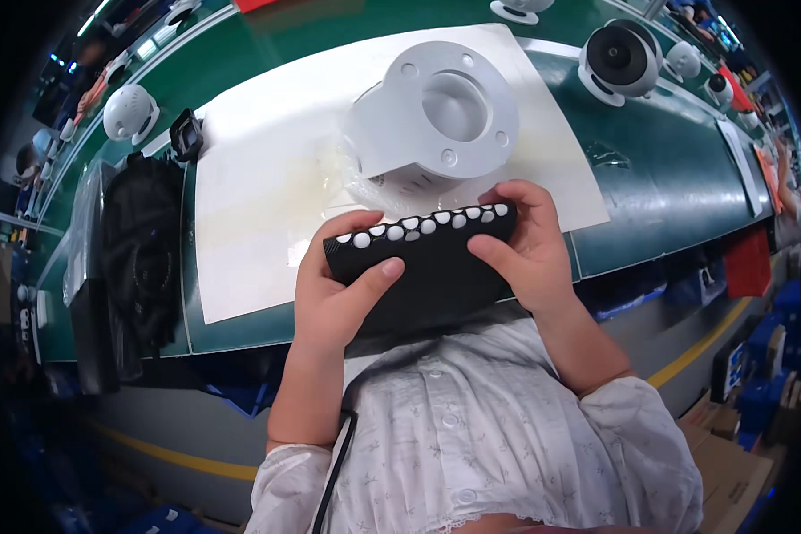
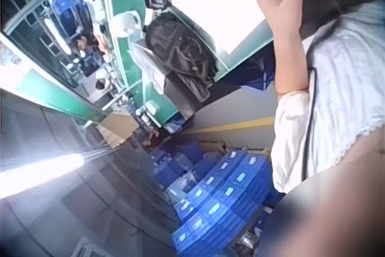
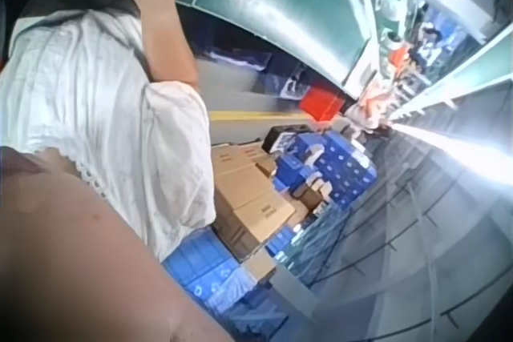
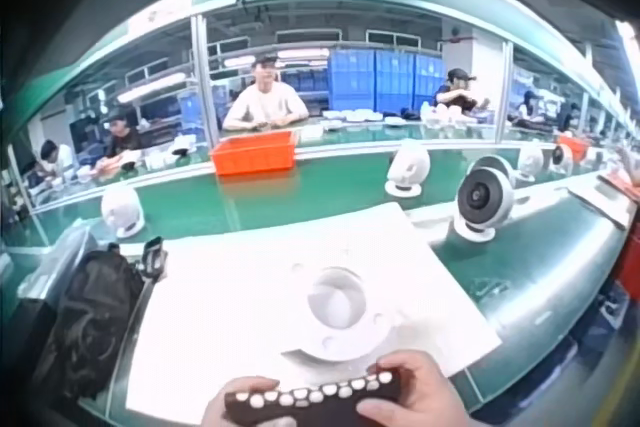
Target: Applying small circular anti-slip stickers to the bottom of security camera bases on an assembly line.
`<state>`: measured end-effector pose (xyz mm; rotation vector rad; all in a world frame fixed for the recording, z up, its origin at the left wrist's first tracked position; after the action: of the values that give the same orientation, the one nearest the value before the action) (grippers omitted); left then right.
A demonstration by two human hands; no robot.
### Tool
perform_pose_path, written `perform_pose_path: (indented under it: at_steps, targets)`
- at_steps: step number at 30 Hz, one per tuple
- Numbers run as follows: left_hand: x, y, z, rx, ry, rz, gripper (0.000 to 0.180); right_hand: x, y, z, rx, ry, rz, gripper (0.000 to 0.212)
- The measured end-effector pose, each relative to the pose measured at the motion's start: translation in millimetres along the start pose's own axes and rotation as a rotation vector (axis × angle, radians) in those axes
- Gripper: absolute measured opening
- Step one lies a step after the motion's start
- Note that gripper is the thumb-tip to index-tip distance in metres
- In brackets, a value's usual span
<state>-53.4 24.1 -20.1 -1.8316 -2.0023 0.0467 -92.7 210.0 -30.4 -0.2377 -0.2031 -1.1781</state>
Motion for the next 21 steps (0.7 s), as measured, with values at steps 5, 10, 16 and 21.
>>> perform_pose_path:
  at_steps: [5,10,16,21]
  targets:
    - [4,1,-1,0.020,-0.046,-0.051,0.030,-4,-1,5,-0.082,0.371,-0.118,0.039]
    - [-2,4,5,0.012,-0.078,-0.119,0.016,-9,3,13,0.055,0.289,-0.081,0.041]
    - [-1,4,3,0.122,-0.120,-0.073,0.015,-14,-2,14,0.048,0.085,0.001,0.031]
    - [-1,4,3,0.185,-0.230,-0.037,0.014,-13,-6,29,-0.569,0.834,-0.111,0.033]
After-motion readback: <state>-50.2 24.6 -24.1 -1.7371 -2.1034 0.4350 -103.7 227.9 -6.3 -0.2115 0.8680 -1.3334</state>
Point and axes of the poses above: each hand's wrist, its own y-axis away from the middle knuckle, its own x-axis out of the palm, z = x × y, the point moved 1 cm from there along -y, towards the middle knuckle, and after that the axes turned 12 degrees about x, right-handed, at the moved point
